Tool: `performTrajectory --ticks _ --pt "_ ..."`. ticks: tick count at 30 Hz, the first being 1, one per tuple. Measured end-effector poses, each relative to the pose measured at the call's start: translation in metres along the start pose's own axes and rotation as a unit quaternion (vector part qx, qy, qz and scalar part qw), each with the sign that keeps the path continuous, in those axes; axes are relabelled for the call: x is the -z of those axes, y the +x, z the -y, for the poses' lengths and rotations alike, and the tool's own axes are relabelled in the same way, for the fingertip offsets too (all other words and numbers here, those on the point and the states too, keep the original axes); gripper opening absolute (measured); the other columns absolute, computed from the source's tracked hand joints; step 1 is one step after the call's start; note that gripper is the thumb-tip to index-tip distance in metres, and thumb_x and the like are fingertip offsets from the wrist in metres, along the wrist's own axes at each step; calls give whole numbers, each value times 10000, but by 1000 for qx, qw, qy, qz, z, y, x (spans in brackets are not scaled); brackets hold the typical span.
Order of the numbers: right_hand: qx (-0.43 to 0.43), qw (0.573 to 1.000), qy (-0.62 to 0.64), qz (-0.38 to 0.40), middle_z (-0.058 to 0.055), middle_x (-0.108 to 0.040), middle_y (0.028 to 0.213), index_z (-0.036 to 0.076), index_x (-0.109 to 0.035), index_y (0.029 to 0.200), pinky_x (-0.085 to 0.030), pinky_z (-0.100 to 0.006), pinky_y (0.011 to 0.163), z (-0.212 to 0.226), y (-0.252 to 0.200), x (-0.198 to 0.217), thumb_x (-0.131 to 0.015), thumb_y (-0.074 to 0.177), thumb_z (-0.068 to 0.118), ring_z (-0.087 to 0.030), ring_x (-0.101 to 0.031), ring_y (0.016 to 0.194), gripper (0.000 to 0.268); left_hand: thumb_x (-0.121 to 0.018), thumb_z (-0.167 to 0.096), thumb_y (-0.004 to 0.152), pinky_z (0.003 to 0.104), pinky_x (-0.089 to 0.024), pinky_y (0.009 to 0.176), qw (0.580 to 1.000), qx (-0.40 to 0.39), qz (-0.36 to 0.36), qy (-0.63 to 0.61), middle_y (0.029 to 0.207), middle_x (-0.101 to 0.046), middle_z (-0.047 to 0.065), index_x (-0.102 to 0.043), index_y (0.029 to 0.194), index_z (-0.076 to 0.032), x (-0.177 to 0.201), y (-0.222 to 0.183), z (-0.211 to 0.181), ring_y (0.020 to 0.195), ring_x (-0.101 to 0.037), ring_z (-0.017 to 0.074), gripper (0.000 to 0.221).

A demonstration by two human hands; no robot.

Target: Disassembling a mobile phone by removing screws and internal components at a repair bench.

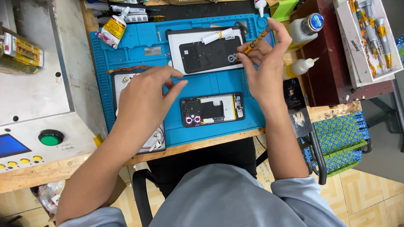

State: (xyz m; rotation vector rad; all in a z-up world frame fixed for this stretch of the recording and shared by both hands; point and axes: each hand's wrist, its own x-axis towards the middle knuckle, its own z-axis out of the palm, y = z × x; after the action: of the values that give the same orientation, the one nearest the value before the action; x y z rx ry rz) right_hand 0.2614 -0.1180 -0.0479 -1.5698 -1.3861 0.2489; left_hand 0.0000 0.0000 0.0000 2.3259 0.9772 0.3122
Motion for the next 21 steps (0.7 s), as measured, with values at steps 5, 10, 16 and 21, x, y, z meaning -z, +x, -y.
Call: performTrajectory --ticks 5,10,16,21 --pt "3 999 46 -11 -297 -713 1256 218 -174 1605 -682 -400 1110 -1 -2 0 -660 1163 -229 -334 -787 1177 794 -731 -346 1089 490 -547 564 1000 0 1 -1 905 -771 -25 -789 1206 -207 -4 -1 0 766 -701 242 191" --pt "25 994 102 -37 -332 -604 1370 260 -185 1597 -710 -441 1103 -1 -2 -1 -649 1152 -316 -371 -763 1192 863 -749 -297 1083 453 -536 553 999 -28 -23 -19 913 -761 -24 -792 1215 -191 -4 -2 0 736 -679 210 175" --pt "-60 996 62 -23 -269 -736 1238 241 -182 1569 -697 -359 997 -7 0 -3 -649 1127 -231 -263 -790 1016 798 -740 -273 1082 423 -514 496 999 -44 -13 -22 936 -731 -22 -779 1214 -198 -7 0 -1 806 -674 192 158" --pt "-59 994 97 -9 -259 -739 1228 207 -163 1581 -694 -395 1098 -11 -1 -6 -662 1138 -206 -274 -803 1095 785 -723 -226 1109 473 -528 1046 949 -276 -69 138 1499 -656 123 -665 1522 -91 -27 12 17 1280 -581 340 438"
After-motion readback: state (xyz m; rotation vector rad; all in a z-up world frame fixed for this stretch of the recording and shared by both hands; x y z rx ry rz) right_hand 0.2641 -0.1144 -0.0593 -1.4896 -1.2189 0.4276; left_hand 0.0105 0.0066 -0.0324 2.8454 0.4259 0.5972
